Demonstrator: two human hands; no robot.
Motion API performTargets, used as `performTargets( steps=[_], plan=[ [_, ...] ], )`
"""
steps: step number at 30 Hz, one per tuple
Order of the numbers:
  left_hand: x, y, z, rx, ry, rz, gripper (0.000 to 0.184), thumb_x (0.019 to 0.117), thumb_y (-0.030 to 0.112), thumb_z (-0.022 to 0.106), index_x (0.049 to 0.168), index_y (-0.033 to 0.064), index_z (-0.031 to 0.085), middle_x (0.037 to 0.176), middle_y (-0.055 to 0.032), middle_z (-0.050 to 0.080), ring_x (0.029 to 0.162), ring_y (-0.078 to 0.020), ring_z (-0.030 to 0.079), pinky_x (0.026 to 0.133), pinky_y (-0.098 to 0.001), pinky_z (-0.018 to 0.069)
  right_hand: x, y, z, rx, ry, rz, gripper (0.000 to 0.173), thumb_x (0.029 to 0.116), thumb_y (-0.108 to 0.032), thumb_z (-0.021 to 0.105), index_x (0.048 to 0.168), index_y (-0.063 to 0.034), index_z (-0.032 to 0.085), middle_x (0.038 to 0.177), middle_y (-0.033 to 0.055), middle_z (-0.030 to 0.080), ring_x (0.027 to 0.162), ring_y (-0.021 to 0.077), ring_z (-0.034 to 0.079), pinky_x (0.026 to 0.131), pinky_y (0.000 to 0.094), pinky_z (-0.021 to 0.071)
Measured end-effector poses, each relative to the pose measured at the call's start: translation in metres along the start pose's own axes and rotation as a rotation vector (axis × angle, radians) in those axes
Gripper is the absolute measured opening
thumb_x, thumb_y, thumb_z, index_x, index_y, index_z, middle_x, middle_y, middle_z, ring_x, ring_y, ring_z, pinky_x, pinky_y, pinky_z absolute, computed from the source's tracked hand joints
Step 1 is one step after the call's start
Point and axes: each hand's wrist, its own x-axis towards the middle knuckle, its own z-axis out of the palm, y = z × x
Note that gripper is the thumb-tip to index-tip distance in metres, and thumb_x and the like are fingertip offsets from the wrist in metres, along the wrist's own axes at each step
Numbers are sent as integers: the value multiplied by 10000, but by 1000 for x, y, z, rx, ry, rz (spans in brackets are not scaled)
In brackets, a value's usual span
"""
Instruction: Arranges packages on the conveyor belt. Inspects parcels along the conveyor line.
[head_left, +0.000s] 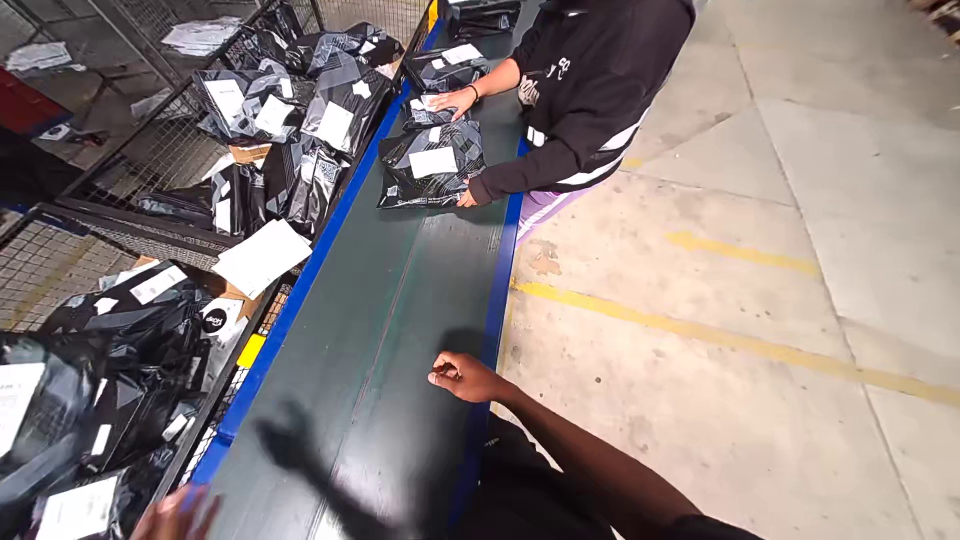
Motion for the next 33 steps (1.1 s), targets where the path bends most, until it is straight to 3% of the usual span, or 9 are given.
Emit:
performTargets(
  steps=[5,12,15,18,20,22,25,29,33],
  plan=[
    [-132,-75,112,-55,-330,-217,464,1064,151,521,1470,-35,394,1189,-200,692,982,-313,735,842,-505,626,-9,2,13,-81,-130,-37,380,1008,-398,639,1174,-57,665,1074,97,719,938,174,707,877,392,589],
    [-218,-103,109,20,-493,-335,407,1042,108,556,1393,-80,472,1179,-223,695,946,-304,739,820,-470,631,-13,-26,28,-288,-318,-111,355,1005,-433,618,1162,-121,681,1084,71,715,963,210,699,885,484,574],
    [-215,-106,83,86,-468,-327,414,1043,156,578,1373,-79,494,1189,-220,687,950,-285,736,831,-457,629,2,-37,-1,-343,-9,-91,403,987,-499,615,1166,-148,700,1091,55,718,976,198,703,876,469,589],
    [-200,-101,72,88,-404,-339,408,1057,187,557,1365,-73,497,1200,-220,678,959,-288,731,824,-467,629,56,-45,-40,-673,296,-165,498,945,-454,668,1354,-178,603,1399,76,578,1263,252,591,980,483,552],
    [-185,-91,79,92,-398,-336,395,1065,193,537,1359,-69,499,1199,-213,678,957,-286,729,816,-460,626,111,-57,-73,-806,385,-233,624,901,-303,739,1470,-157,530,1617,120,388,1468,306,414,1152,488,436],
    [-172,-79,90,100,-412,-316,378,1066,174,525,1356,-66,496,1188,-205,687,949,-287,736,807,-457,631,156,-75,-97,-853,378,-228,543,884,-278,744,1381,-128,587,1502,145,502,1397,344,478,1092,531,471],
    [-156,-65,108,103,-438,-252,352,1053,134,545,1342,-64,518,1169,-202,705,953,-301,742,804,-456,638,178,-94,-97,-715,86,-193,427,962,-436,665,1243,-114,657,1237,125,678,1183,318,639,959,581,526],
    [-149,-62,120,100,-436,-218,331,1047,109,542,1330,-63,532,1152,-193,705,954,-291,736,802,-451,638,153,-64,-43,-436,-76,-313,363,998,-397,637,1177,-85,684,1091,91,722,998,214,701,938,461,570],
    [-156,-81,118,85,-428,-282,339,1042,118,556,1331,-58,537,1164,-194,704,962,-295,735,798,-451,635,110,-18,8,-280,-82,-275,301,1005,-323,639,1179,-83,686,1099,95,707,977,187,696,917,403,584]
  ],
)
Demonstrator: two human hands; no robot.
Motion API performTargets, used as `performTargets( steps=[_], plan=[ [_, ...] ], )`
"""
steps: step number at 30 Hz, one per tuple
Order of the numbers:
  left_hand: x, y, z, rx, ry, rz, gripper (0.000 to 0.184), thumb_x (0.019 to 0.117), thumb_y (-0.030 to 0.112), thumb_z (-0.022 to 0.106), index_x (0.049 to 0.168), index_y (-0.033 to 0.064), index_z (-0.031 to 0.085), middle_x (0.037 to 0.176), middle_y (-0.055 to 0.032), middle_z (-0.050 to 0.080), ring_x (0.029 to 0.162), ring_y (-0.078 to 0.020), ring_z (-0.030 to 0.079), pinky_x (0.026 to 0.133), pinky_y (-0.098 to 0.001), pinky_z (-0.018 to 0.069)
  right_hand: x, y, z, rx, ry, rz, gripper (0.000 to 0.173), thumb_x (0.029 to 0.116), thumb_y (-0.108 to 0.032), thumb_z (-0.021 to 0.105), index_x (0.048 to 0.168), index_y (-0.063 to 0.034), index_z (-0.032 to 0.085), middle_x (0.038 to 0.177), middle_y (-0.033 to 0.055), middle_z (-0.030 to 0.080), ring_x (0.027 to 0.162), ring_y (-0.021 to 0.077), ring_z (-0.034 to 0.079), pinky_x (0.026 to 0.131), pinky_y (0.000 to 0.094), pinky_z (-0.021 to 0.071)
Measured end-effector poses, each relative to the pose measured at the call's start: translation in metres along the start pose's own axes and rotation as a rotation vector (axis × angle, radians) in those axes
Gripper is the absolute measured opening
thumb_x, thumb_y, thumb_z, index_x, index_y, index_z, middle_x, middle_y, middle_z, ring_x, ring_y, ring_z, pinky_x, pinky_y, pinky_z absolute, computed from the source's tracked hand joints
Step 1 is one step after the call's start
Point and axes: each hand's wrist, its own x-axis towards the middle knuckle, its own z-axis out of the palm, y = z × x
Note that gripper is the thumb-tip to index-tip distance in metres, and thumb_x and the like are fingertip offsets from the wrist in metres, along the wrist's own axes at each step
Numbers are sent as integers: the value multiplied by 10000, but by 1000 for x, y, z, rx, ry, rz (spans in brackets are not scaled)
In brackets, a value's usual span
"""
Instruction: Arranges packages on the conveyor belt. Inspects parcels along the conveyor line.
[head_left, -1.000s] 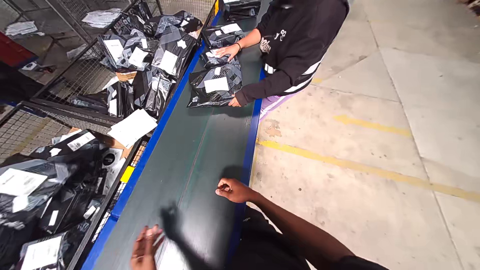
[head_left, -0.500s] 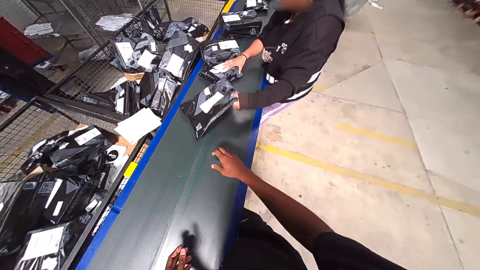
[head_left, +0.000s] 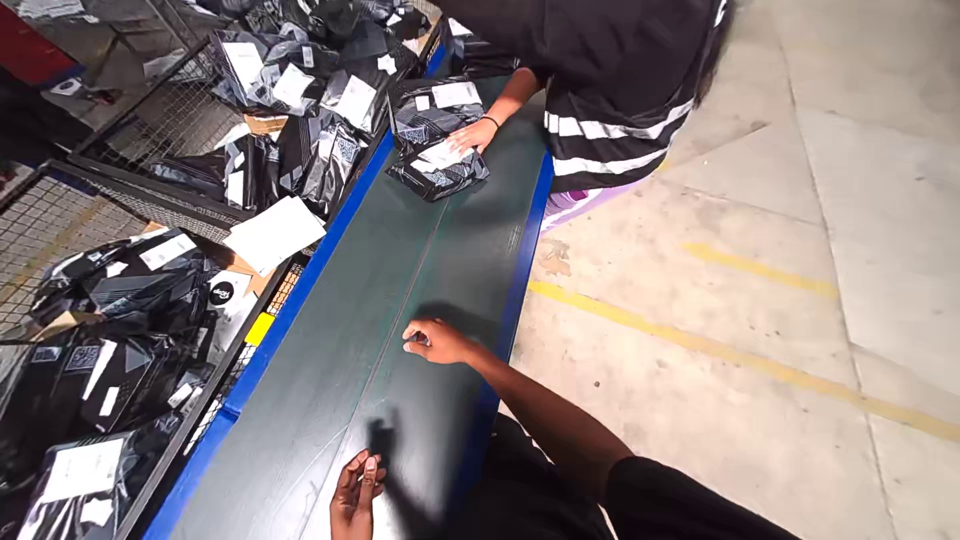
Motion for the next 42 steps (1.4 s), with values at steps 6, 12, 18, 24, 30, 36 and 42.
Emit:
performTargets(
  steps=[6,12,18,24,30,36,42],
  plan=[
    [-8,-11,-2,-15,11,-54,337,1033,113,572,1325,-56,552,1163,-198,710,945,-303,742,789,-453,641,-47,-5,34,44,30,56,266,1011,-343,614,1135,-128,709,1070,53,701,948,148,684,867,365,588],
    [-8,-11,-8,-15,16,-36,327,1035,128,578,1314,-42,573,1162,-191,716,944,-309,744,786,-451,645,-54,-22,-1,-4,84,63,293,1032,-371,575,1150,-135,702,1091,30,707,942,118,693,839,340,600],
    [-8,-9,-8,-11,36,-30,327,1029,147,599,1303,-32,587,1163,-187,717,941,-310,744,784,-451,647,-67,-24,-1,-36,9,72,304,1032,-390,570,1159,-145,697,1097,25,711,951,123,696,856,362,599],
    [-15,-15,-6,-24,29,-48,332,1032,148,590,1308,-37,577,1172,-190,710,958,-312,739,794,-463,642,-98,-23,26,134,-152,110,360,1011,-403,633,1185,-93,692,1092,65,726,937,146,711,856,370,605],
    [-18,-22,-2,-30,25,-57,326,1033,147,591,1303,-35,583,1170,-189,714,950,-314,740,783,-459,643,-115,4,6,61,71,185,347,1015,-415,608,1175,-121,700,1131,50,700,967,126,695,854,344,606],
    [-9,-10,6,-24,1,-16,352,1018,165,626,1313,-25,588,1167,-183,719,962,-321,740,796,-458,646,-94,4,-41,-2,309,200,367,1018,-441,596,1164,-121,703,1088,35,717,936,113,699,837,342,607],
    [11,17,19,-34,-26,47,384,1014,189,638,1332,-17,574,1184,-168,714,1018,-304,728,831,-458,641,-66,-1,-69,-24,369,165,463,1002,-493,608,1228,-93,671,1186,66,699,1007,124,697,851,336,607]
  ],
)
